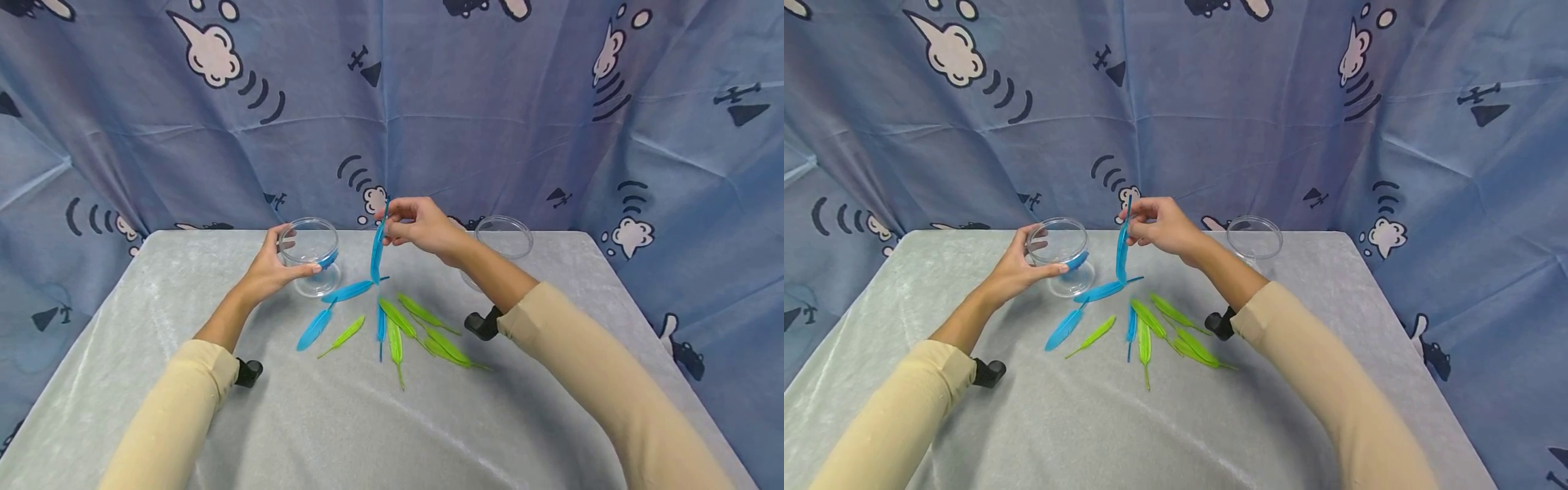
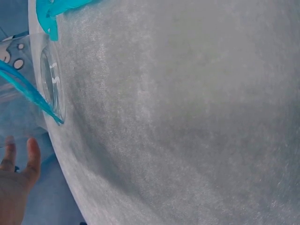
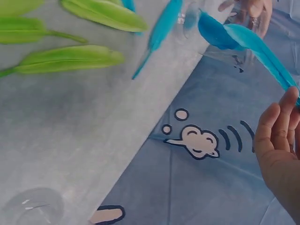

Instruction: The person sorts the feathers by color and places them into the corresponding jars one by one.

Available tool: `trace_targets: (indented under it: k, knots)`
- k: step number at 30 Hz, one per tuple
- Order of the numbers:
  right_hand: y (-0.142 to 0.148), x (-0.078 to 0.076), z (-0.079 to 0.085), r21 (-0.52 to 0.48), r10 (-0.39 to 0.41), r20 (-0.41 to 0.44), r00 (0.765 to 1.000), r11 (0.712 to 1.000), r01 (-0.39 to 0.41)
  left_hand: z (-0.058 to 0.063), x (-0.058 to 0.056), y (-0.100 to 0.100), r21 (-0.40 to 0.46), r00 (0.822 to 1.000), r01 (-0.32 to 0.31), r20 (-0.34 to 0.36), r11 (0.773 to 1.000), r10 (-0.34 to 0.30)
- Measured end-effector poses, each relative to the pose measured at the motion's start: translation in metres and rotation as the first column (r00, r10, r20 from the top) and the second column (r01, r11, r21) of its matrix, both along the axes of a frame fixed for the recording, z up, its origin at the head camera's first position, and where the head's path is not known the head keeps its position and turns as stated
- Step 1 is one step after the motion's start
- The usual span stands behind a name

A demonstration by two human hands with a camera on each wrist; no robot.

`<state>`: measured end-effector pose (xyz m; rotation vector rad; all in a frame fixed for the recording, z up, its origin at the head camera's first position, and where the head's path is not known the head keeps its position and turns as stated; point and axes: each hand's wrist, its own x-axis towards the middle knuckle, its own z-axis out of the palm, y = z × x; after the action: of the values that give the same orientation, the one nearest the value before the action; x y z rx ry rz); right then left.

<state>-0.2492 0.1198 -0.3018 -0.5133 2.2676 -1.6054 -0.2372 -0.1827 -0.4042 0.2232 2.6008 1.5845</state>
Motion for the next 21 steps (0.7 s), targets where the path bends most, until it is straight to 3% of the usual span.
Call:
trace_targets:
  k: [10,21]
  knots:
    - [-0.019,-0.012,0.02,-0.089,-0.06,-0.029,0.998,0.994,0.057,0.001,0.0,0.001,-0.001,1.0,-0.002,-0.005,1.0,0.002]
    - [-0.04,-0.017,0.021,-0.17,-0.092,-0.079,0.993,0.982,0.077,0.002,-0.001,0.001,0.003,1.0,0.001,0.0,1.0,-0.001]
